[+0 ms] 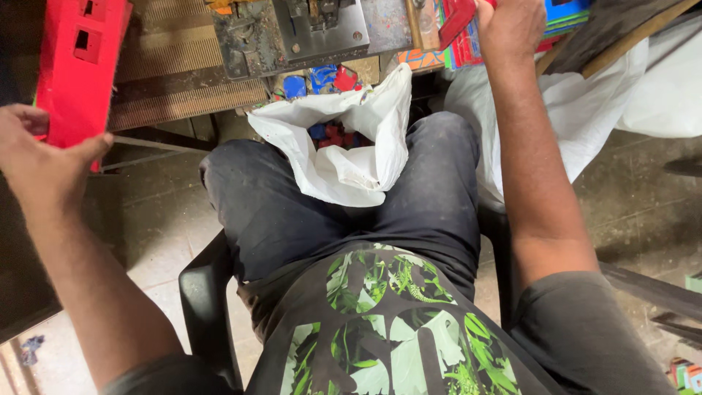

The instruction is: The person sits with a white sack between their legs and repeatedly places colored cardstock sheets into a manual press to punch out rectangular shapes. The punched pieces fall into the sack while the remaining frames are set aside.

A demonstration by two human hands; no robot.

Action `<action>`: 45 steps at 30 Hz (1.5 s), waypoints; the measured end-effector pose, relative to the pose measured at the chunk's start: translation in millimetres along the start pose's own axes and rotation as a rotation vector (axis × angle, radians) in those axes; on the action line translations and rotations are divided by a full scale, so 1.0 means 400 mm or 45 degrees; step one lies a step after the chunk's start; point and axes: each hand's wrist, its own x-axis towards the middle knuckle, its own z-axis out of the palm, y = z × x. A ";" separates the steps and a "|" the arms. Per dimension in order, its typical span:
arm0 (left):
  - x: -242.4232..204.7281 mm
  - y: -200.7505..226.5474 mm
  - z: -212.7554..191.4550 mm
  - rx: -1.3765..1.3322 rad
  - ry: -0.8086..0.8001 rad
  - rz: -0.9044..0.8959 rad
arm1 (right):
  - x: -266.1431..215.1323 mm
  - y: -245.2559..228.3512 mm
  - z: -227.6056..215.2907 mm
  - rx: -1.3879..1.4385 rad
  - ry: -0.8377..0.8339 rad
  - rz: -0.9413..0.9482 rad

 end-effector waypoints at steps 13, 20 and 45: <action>0.072 0.579 0.101 -0.246 -0.363 0.757 | -0.127 -0.491 -0.424 0.611 -0.330 -0.566; 0.123 0.641 0.199 -0.339 -0.343 0.788 | -0.115 -0.479 -0.333 0.352 -0.336 -0.533; 0.109 0.499 0.221 -0.163 -0.285 0.445 | -0.101 -0.435 -0.236 0.356 -0.238 -0.560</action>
